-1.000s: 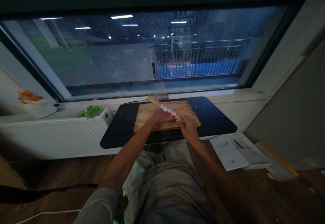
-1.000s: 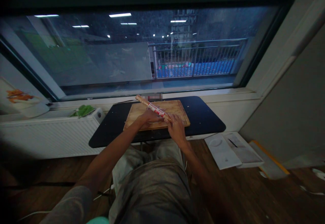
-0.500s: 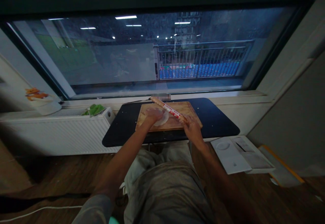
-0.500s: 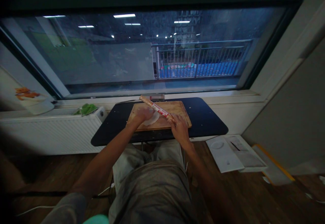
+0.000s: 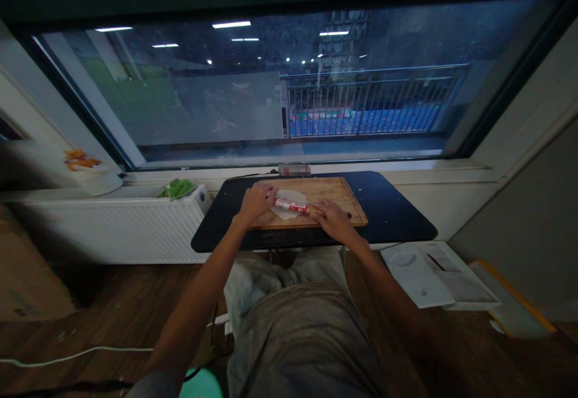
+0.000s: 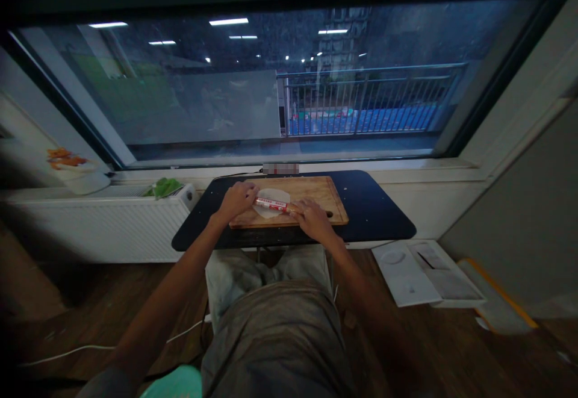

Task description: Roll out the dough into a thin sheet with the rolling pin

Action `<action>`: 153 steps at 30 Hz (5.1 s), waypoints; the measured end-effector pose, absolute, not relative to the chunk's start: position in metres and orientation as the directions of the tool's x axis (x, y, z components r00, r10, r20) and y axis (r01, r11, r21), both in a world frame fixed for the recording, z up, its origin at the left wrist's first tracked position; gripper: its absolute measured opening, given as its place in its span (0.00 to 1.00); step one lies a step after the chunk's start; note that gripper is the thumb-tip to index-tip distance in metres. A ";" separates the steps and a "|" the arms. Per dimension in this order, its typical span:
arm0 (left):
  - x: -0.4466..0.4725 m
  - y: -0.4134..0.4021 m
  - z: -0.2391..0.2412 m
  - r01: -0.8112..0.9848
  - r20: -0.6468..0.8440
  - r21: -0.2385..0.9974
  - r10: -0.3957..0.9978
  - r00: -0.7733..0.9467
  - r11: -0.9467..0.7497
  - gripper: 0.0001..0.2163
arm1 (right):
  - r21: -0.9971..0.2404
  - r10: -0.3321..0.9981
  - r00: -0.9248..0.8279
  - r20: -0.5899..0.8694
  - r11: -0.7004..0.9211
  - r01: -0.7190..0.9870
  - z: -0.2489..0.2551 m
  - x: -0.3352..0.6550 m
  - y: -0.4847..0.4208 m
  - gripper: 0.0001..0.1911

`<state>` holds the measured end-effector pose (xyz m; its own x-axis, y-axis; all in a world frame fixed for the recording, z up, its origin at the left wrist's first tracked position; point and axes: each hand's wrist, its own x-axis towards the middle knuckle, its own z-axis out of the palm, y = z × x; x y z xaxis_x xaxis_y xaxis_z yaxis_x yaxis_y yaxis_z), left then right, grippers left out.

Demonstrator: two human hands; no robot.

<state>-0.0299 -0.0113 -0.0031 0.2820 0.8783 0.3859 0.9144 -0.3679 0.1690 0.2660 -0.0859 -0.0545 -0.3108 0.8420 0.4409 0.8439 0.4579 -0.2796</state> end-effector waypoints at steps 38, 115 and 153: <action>-0.027 -0.026 -0.027 0.961 0.186 0.027 0.946 0.266 -0.276 0.22 | 0.147 0.846 -0.468 0.254 0.445 0.884 -0.039 0.249 -0.007 0.24; -0.025 -0.087 -0.057 0.942 0.503 0.073 0.828 0.249 -0.327 0.24 | -0.004 0.821 -0.311 0.479 0.356 0.934 -0.066 0.247 -0.066 0.31; -0.023 -0.075 -0.052 0.957 0.462 0.095 0.864 0.201 -0.273 0.21 | 0.066 0.884 -0.303 0.357 0.300 0.952 -0.042 0.237 -0.048 0.26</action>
<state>-0.0226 -0.0751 -0.0515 0.2005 0.8637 0.4624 0.9574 -0.2729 0.0945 0.2370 -0.0479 -0.0421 -0.3031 0.8837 0.3565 0.9517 0.2999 0.0656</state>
